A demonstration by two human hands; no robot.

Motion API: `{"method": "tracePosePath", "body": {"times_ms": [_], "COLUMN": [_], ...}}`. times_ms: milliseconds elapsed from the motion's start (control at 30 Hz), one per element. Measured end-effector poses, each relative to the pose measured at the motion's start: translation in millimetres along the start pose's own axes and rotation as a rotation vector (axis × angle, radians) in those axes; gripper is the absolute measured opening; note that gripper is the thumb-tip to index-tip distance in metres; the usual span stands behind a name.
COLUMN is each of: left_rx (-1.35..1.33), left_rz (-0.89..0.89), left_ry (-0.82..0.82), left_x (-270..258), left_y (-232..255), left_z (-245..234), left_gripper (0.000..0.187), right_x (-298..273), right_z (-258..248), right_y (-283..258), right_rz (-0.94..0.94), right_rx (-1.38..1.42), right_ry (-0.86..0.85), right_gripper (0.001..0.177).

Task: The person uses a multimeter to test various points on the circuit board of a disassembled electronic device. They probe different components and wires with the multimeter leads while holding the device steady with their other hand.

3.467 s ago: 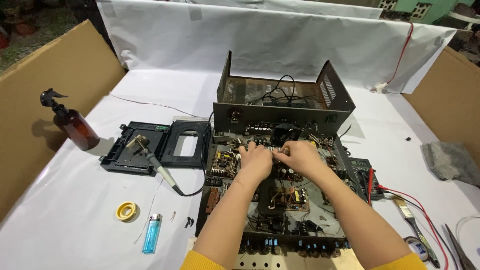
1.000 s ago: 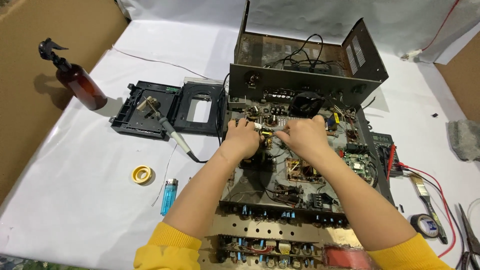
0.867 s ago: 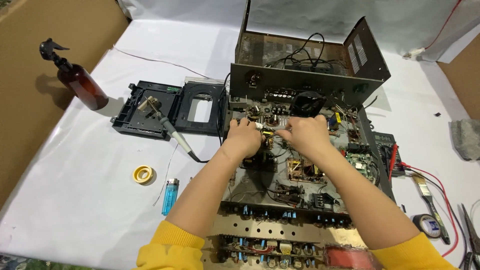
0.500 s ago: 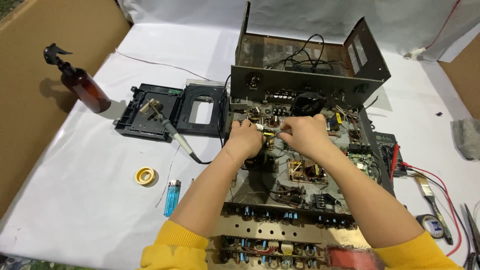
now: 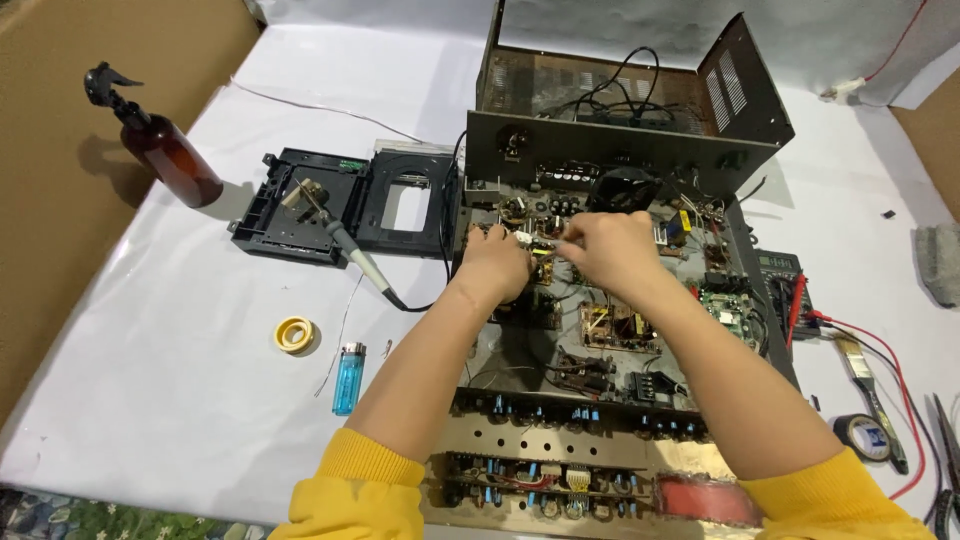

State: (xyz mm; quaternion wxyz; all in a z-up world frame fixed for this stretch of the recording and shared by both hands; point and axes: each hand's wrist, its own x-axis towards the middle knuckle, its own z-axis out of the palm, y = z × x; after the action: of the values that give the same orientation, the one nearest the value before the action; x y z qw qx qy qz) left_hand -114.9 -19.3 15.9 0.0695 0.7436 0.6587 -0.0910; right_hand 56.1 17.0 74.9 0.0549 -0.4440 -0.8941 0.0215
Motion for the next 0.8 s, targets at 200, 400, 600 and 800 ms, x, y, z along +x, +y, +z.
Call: {"method": "tracePosePath", "body": {"times_ms": [200, 400, 600, 800], "left_rx": [-0.001, -0.017, -0.016, -0.017], "left_rz": [0.025, 0.015, 0.016, 0.021], "left_ry": [-0.008, -0.008, -0.020, -0.042], "left_x": [-13, -27, -26, -22], "left_y": [4, 7, 6, 5], "left_z": [-16, -28, -30, -29], "left_gripper": [0.036, 0.035, 0.034, 0.033], "right_x": [-26, -26, -25, -28], "right_z": [-19, -12, -12, -15], "right_y": [11, 3, 1, 1], "right_rz": [0.092, 0.038, 0.045, 0.075], "right_rx": [0.116, 0.046, 0.038, 0.023], "right_ry": [0.026, 0.005, -0.029, -0.042], "right_gripper": [0.019, 0.015, 0.017, 0.018]}}
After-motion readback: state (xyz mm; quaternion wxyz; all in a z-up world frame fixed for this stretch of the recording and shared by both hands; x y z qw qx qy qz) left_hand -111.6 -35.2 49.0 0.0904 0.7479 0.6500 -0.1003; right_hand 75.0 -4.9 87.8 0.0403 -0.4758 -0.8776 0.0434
